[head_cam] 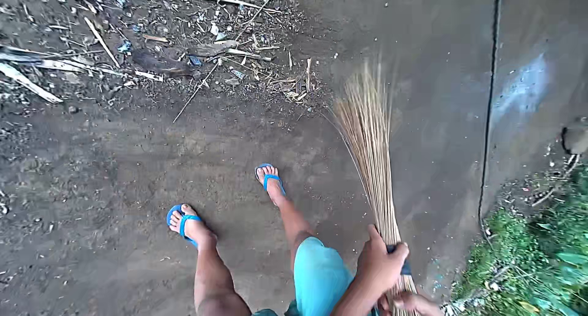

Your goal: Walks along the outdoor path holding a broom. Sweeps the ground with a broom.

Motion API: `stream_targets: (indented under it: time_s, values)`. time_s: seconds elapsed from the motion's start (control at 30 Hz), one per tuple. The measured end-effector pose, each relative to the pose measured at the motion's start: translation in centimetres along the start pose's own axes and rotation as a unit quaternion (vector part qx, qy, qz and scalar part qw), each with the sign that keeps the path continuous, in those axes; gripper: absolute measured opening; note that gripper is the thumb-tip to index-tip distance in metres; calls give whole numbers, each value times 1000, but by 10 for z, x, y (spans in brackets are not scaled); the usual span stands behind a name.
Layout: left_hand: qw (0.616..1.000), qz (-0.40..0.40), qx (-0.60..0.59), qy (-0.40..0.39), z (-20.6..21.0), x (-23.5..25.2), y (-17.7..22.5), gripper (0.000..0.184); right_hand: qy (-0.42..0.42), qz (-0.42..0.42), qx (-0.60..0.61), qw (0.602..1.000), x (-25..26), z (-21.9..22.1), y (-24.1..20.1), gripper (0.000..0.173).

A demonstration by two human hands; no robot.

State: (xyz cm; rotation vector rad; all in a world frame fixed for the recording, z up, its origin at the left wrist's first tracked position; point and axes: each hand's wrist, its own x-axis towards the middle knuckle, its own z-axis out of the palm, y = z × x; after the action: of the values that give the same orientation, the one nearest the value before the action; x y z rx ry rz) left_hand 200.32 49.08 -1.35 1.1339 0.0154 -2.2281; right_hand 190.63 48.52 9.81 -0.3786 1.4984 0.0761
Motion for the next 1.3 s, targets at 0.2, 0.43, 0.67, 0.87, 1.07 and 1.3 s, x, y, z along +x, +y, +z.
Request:
stream_targets:
  time_s: [0.2,0.43,0.67,0.87,1.07,1.3]
  values:
    - [939,135,-261,176,-128,56,-28,36,-101,0,-148,984,165,56,-1,19]
    - [847,244,-246,404,-135,-48,-25,39,-373,32,-224,900,153,108,-12,66]
    - [952,195,-188,142,-28,-28,-18,72,-111,-35,-136,984,35,7,-4,42]
    - [981,-4,-188,55,-86,-4,-12,34,121,28,-43,991,64,92,14,18]
    - [865,165,-240,408,-255,-185,-38,37,-321,77,-235,914,121,278,53,47]
    - [832,322,-276,358,-220,-228,-26,51,-340,-16,-325,882,74,270,30,72]
